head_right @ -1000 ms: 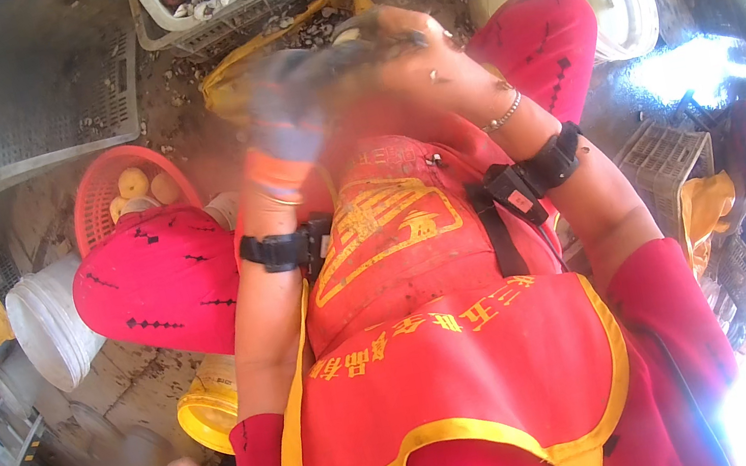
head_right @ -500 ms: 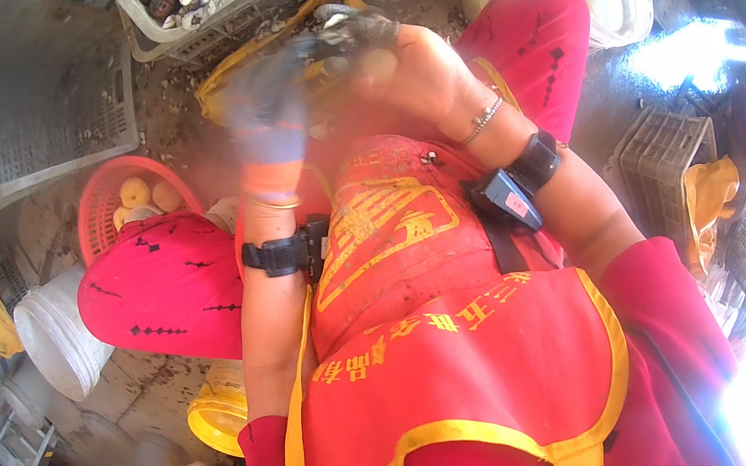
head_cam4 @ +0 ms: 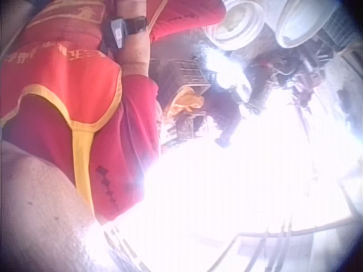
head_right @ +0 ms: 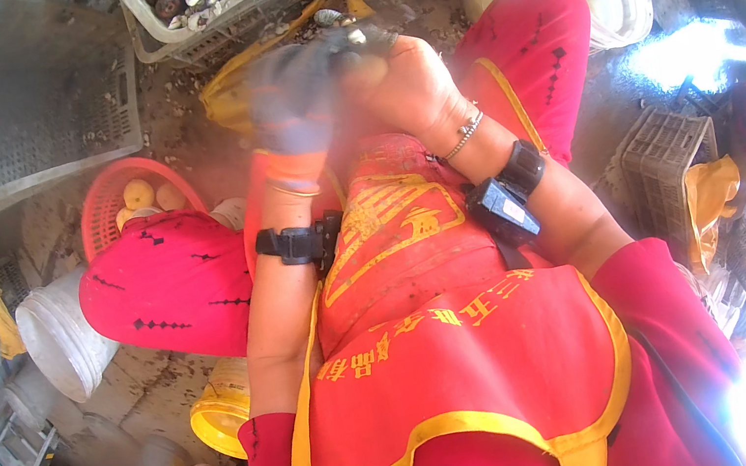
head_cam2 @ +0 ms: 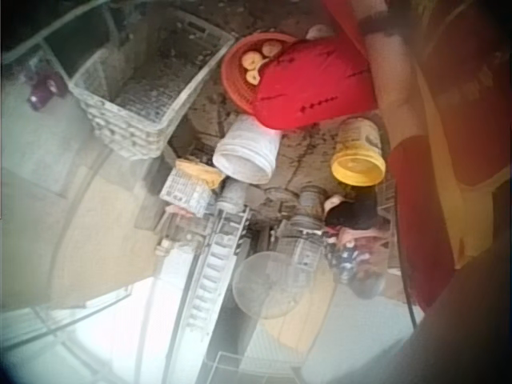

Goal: The person shucks shellfish using a small tool, extracting the meat from the shells and placing it into a yellow bucket while seated among several crates of seafood.

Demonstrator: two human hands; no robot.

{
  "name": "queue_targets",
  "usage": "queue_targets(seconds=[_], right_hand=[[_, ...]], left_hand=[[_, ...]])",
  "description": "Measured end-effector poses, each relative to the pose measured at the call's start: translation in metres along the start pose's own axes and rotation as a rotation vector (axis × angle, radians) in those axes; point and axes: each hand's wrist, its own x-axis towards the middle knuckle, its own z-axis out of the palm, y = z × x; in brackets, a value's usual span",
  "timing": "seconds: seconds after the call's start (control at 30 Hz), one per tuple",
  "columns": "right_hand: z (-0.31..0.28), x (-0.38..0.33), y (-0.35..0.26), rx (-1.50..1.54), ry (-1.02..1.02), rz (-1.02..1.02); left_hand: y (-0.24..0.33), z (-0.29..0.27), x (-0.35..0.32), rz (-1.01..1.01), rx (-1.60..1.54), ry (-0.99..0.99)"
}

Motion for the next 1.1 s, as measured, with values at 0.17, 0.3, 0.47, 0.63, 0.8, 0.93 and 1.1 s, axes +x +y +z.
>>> queue_targets(seconds=[0.17,0.3,0.47,0.63,0.8,0.93,1.1], right_hand=[[-0.006,0.002,0.011,0.137,0.088,0.054],[0.011,-0.008,-0.005,0.585,0.068,0.095],[0.029,-0.010,-0.020,0.534,0.275,0.096],[-0.001,-0.002,0.012,0.316,0.082,0.030],[0.011,-0.006,-0.002,0.639,0.126,0.123],[0.020,-0.009,-0.008,0.336,0.176,-0.005],[0.019,-0.010,-0.007,0.209,0.189,-0.077]], left_hand=[[-0.035,0.004,-0.013,-0.331,-0.320,0.027],[-0.018,0.002,-0.006,-0.042,-0.112,-0.042],[-0.035,-0.001,-0.014,-0.281,-0.155,-0.057],[-0.030,0.004,-0.012,-0.304,-0.233,0.001],[-0.037,0.010,-0.015,-0.092,-0.138,-0.024],[-0.055,0.010,-0.026,-0.594,-0.506,0.013],[-0.038,0.007,-0.018,-0.155,-0.158,-0.098]])
